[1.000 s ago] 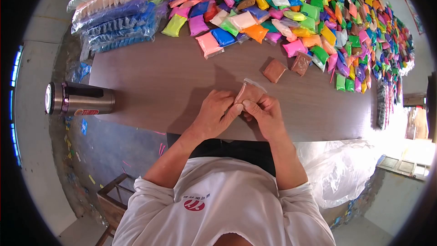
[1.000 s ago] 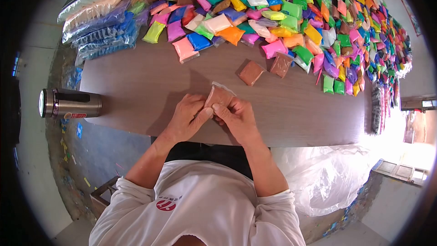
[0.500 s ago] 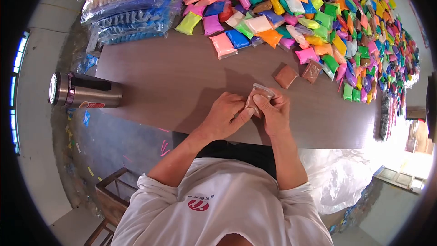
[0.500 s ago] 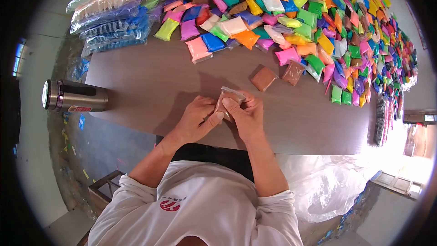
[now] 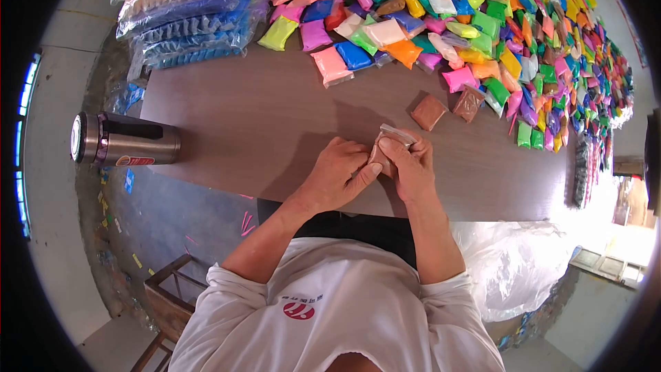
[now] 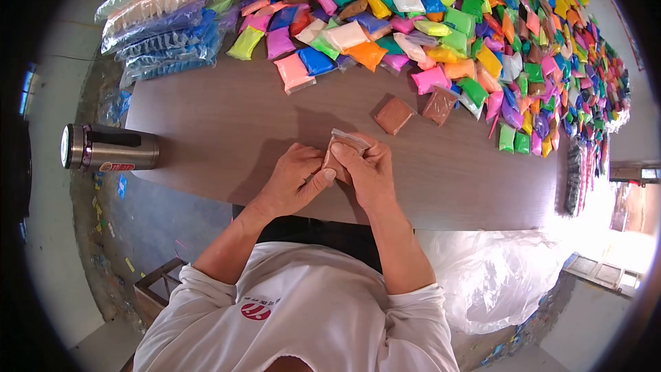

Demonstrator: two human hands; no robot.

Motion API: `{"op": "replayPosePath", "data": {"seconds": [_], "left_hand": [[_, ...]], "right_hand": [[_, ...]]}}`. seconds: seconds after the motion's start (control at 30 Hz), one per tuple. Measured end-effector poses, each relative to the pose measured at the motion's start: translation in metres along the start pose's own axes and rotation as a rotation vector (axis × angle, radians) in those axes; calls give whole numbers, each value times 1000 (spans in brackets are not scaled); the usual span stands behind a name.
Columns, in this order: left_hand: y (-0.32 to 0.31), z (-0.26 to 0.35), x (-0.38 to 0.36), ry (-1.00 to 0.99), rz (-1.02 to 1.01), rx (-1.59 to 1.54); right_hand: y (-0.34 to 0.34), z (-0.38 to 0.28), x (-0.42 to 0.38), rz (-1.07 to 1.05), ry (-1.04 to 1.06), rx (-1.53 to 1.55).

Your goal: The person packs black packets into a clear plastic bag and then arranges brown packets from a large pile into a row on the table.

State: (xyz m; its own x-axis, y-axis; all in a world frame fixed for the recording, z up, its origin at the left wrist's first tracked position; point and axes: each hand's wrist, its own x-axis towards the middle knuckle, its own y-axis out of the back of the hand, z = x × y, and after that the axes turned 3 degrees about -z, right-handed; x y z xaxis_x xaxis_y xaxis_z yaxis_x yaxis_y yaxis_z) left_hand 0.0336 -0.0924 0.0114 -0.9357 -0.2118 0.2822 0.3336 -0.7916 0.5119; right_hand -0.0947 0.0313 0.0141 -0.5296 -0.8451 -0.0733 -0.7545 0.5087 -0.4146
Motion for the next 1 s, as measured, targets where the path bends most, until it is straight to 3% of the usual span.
{"op": "replayPosePath", "data": {"seconds": [0.13,0.33,0.43,0.53,0.73,0.83,0.9,1.0], "left_hand": [[-2,-7,-1,13,-18,-23],[-1,-3,-1,45,3,-57],[2,-2,-1,39,2,-42],[1,-1,0,31,-7,-2],[1,-3,1,30,-4,-67],[0,-3,0,9,8,-29],[-6,-6,0,-41,71,21],[-1,-4,0,71,-2,14]], "right_hand": [[-4,-7,0,-15,-12,64],[-6,-21,0,121,-170,248],[11,-9,-3,-130,-134,-26],[11,-2,-5,-161,-71,8],[3,-9,-15,8,-113,50],[16,-8,-17,-86,-161,-134],[12,-16,-19,-32,-75,-308],[22,-20,-15,61,-55,-524]]}}
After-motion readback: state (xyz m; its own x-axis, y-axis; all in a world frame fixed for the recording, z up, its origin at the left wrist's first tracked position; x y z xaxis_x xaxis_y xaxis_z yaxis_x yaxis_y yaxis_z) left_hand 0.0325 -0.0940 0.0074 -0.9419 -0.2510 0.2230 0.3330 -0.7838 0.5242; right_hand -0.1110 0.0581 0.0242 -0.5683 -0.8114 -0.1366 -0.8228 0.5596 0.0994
